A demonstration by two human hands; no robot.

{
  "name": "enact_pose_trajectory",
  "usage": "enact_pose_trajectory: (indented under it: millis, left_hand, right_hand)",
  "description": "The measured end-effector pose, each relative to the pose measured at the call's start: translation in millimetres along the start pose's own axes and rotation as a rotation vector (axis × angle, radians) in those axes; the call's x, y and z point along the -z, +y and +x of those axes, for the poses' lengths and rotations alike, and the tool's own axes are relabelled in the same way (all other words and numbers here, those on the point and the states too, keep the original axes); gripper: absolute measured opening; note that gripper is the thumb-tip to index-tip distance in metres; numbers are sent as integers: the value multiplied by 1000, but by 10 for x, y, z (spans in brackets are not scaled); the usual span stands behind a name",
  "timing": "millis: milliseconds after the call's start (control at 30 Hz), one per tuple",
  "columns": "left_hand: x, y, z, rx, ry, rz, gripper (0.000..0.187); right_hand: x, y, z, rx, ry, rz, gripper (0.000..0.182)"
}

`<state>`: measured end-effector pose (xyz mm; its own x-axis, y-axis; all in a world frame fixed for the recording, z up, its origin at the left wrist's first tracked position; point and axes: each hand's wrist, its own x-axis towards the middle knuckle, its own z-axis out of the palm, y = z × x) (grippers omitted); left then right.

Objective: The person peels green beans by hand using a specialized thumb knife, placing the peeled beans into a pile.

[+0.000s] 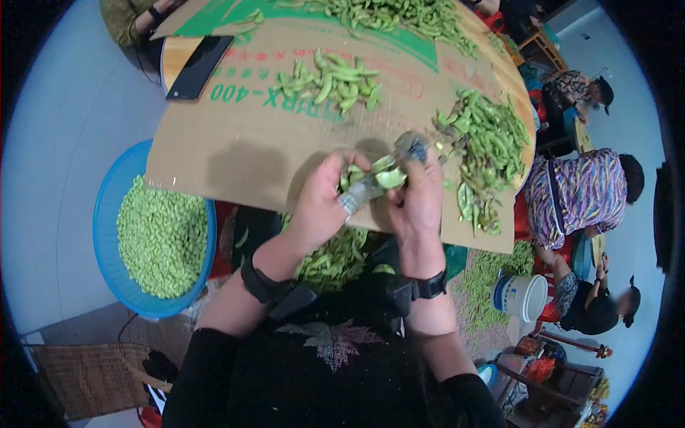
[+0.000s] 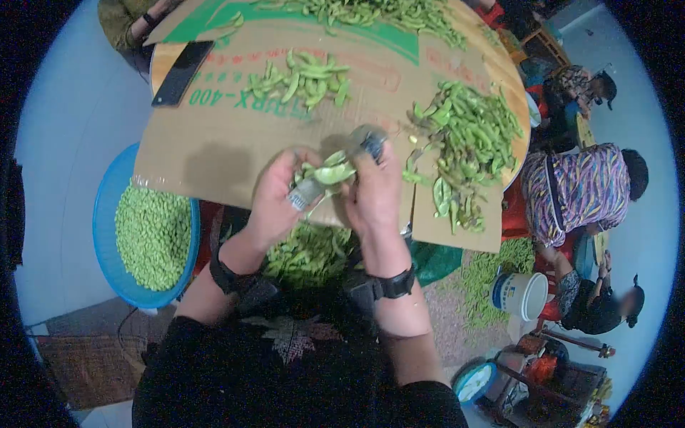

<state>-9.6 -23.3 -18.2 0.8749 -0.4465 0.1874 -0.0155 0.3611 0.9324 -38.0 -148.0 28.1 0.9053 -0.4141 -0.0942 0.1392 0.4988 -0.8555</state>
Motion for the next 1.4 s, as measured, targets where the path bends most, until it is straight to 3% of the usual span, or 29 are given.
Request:
enact_pose_trajectory:
  millis: [33,133,167,267,367,467,533,567,633,733,767,867,967,1067,1167,1267,1400]
  left_hand:
    - [27,2,17,-77,-7,114,24]
    - [66,112,27,46,-15,139,25]
    - [70,253,31,80,1,420,24]
    - [163,272,77,39,-72,639,23]
    - [223,283,97,138,-202,704,24]
    - [226,225,121,-223,-186,976,24]
    - [216,214,105,-188,-208,1071,20]
    - [216,210,108,-171,-218,1119,18]
    - [300,177,111,48,-193,572,15]
    - [481,173,90,214,-34,-145,9]
    - [516,172,82,242,40,-366,9]
    - [518,229,93,194,85,-463,12]
    - [570,199,87,194,94,-529,15]
    - [572,199,80,177,93,-484,15]
    - [516,272,79,186,54,-440,19]
    - [382,251,108,222,40,-384,24]
    - [158,215,176,263,38,-336,25]
  right_hand:
    - [-9,-11,-8,22,-9,-29,10]
    - [-3,-20,-8,106,-53,-130,11]
    - [-1,-7,-12,132,-70,-173,13]
    - [31,-12,-10,173,-162,-313,15]
    - [65,-29,-3,199,-236,-593,16]
    - [42,-14,47,168,-255,-733,15]
    - [18,12,85,122,-254,-757,14]
    - [13,10,101,77,-257,-614,14]
    - [7,-22,127,-11,-257,-327,14]
    - [123,-314,201,-72,-662,-538,15]
    - [188,-394,315,-155,-873,-799,23]
    - [49,-244,670,301,-503,-1342,31]
    - [22,-41,1074,474,-187,-1794,31]
    - [70,65,1168,537,-223,-1850,27]
    - [85,-52,1004,541,-174,-1824,23]
    - [182,-164,794,488,-178,-1467,21]
    - [136,-259,306,-14,-291,-995,22]
